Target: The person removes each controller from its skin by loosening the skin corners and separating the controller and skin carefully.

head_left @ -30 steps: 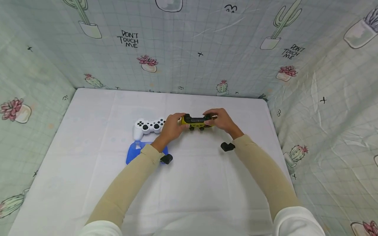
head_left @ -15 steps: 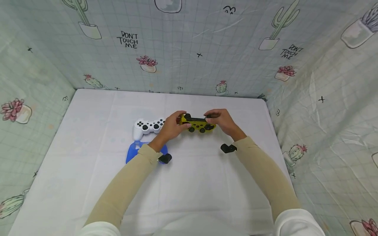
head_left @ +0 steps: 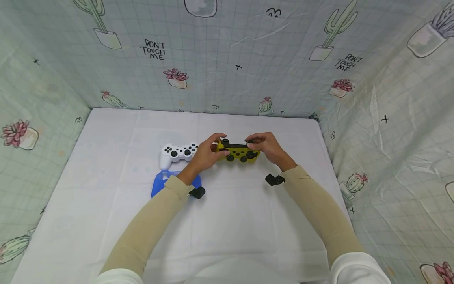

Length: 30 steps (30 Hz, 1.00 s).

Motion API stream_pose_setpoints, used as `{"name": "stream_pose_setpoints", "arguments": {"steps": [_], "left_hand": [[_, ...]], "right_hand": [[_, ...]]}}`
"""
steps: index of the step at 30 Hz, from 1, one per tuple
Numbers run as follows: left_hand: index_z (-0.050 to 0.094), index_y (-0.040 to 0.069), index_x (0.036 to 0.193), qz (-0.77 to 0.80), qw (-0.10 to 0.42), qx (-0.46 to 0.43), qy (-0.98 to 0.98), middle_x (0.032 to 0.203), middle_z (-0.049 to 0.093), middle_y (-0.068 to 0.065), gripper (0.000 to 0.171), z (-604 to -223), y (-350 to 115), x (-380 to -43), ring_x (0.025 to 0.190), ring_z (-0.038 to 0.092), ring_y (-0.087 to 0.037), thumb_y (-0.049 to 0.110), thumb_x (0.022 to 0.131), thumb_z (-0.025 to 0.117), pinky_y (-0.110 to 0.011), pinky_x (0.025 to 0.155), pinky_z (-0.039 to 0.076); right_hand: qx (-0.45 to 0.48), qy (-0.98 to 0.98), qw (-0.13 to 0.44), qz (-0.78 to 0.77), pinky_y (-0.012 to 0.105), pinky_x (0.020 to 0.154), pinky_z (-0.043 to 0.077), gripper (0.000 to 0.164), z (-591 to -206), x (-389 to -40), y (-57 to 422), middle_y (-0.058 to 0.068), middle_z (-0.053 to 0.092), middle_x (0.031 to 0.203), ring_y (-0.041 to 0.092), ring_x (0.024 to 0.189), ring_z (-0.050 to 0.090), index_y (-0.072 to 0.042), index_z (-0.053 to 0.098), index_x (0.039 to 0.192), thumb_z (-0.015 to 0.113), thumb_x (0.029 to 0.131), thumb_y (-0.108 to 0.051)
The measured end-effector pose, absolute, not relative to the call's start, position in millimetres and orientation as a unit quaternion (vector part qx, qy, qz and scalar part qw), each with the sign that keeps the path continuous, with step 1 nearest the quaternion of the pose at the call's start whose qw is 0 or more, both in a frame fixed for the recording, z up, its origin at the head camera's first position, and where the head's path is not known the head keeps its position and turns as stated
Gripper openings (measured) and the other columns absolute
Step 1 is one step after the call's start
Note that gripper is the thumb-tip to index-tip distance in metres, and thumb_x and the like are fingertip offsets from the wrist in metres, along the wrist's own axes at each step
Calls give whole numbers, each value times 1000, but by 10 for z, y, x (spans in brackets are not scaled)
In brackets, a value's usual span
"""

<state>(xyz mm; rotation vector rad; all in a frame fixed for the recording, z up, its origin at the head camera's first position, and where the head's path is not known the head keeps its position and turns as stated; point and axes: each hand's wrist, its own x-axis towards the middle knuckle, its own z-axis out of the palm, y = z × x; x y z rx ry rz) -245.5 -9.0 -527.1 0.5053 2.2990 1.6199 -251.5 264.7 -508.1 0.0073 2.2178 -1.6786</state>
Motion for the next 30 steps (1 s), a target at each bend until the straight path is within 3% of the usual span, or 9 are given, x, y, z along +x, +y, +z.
{"name": "stream_pose_setpoints", "arguments": {"steps": [6,15,20,26,30], "left_hand": [[50,24,151,566,153,169,792,139,58,-16,61,-5287,-105,-2448,120,69,-36,17,97,75,-46,93,60],[46,24,156,574,177,178,779,143,58,-17,63,-5326,-119,-2453,115,69,-35,15,99,71,-36,89,57],[48,23,155,582,178,166,776,144,58,-17,59,-5351,-104,-2455,112,68,-35,13,101,69,-33,87,57],[52,22,151,581,155,151,785,142,61,-18,56,-5402,-75,-2427,105,68,-32,10,100,70,-31,84,55],[52,21,151,570,143,143,796,142,61,-16,55,-5436,-58,-2421,104,66,-31,10,100,70,-33,86,54]], "right_hand": [[3,776,189,-602,32,95,54,36,-5108,-2517,2644,29,60,141,10,100,68,9,65,130,67,100,-11],[28,763,207,-611,28,84,55,34,-5129,-2505,2596,17,62,135,12,96,65,7,67,128,68,100,-13],[48,760,214,-612,30,87,53,38,-5173,-2506,2593,18,64,133,13,97,65,7,65,131,68,100,-15],[45,781,167,-600,35,95,57,36,-5267,-2440,2601,15,71,125,18,105,69,2,67,131,71,100,-17],[-2,822,104,-560,43,104,56,37,-5316,-2338,2622,14,68,135,28,121,66,-2,68,132,73,98,-15]]}}
